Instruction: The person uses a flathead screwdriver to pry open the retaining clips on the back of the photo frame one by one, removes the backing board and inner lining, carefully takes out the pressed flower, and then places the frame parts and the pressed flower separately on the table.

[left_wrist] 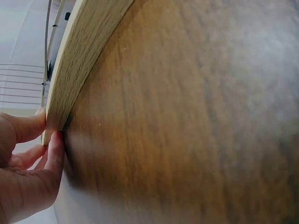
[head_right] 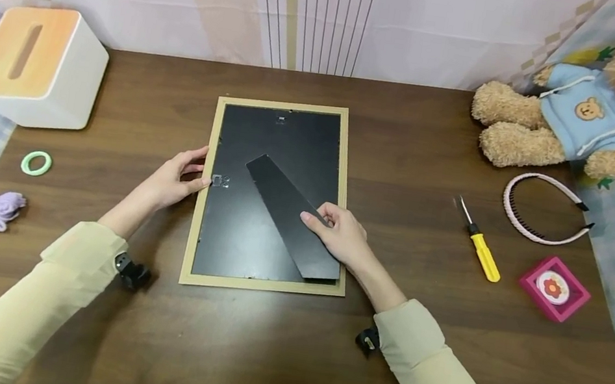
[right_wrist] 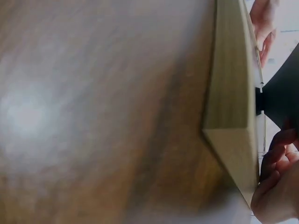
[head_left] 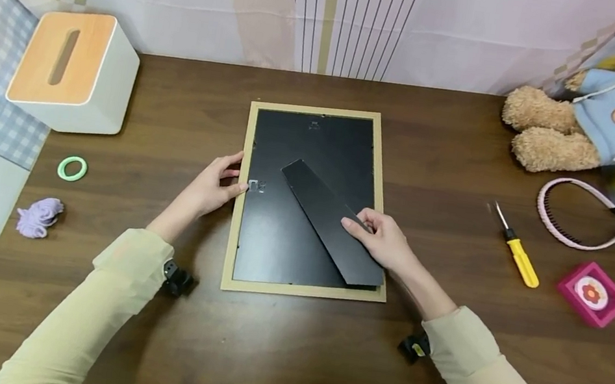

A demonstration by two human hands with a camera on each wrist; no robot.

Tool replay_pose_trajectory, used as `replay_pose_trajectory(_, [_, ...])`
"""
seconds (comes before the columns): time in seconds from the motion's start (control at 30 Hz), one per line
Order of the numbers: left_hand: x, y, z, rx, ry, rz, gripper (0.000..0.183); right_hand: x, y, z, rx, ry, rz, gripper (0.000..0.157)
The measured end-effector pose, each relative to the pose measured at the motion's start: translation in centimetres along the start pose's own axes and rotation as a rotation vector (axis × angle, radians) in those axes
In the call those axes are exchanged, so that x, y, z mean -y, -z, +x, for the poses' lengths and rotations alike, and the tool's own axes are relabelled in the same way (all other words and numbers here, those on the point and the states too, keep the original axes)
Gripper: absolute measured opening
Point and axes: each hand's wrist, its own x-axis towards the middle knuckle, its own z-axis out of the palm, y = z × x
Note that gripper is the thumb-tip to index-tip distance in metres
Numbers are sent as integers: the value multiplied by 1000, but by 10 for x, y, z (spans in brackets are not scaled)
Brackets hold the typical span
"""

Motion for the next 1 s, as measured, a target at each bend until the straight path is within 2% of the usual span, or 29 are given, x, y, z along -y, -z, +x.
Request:
replay_pose_trajectory(0.13, [-2,0,0,3,22,-12,66,1,1,0,43,2,97,29])
replay_pose_trajectory(0.3, [-4,0,3,2,24,-20,66,1,-2,-4,-12,-16,91,27])
replay_pose_trajectory(0.43, [-4,0,3,-11,30,-35,65,2,-4,-5,-40,-24,155,26])
replay_pose_trajectory(0.57, [-2,0,0,-17,43,-43,65,3,-5,-3,-26,-42,241,24])
replay_pose_trajectory(0.73, [-1,0,-1,-26,35,-43,65,3,-5,-1,-16,-62,320,24])
replay_pose_trajectory(1.0, [-1,0,0,-19,6,-65,65,2,-3,-2,-23,-65,372,24])
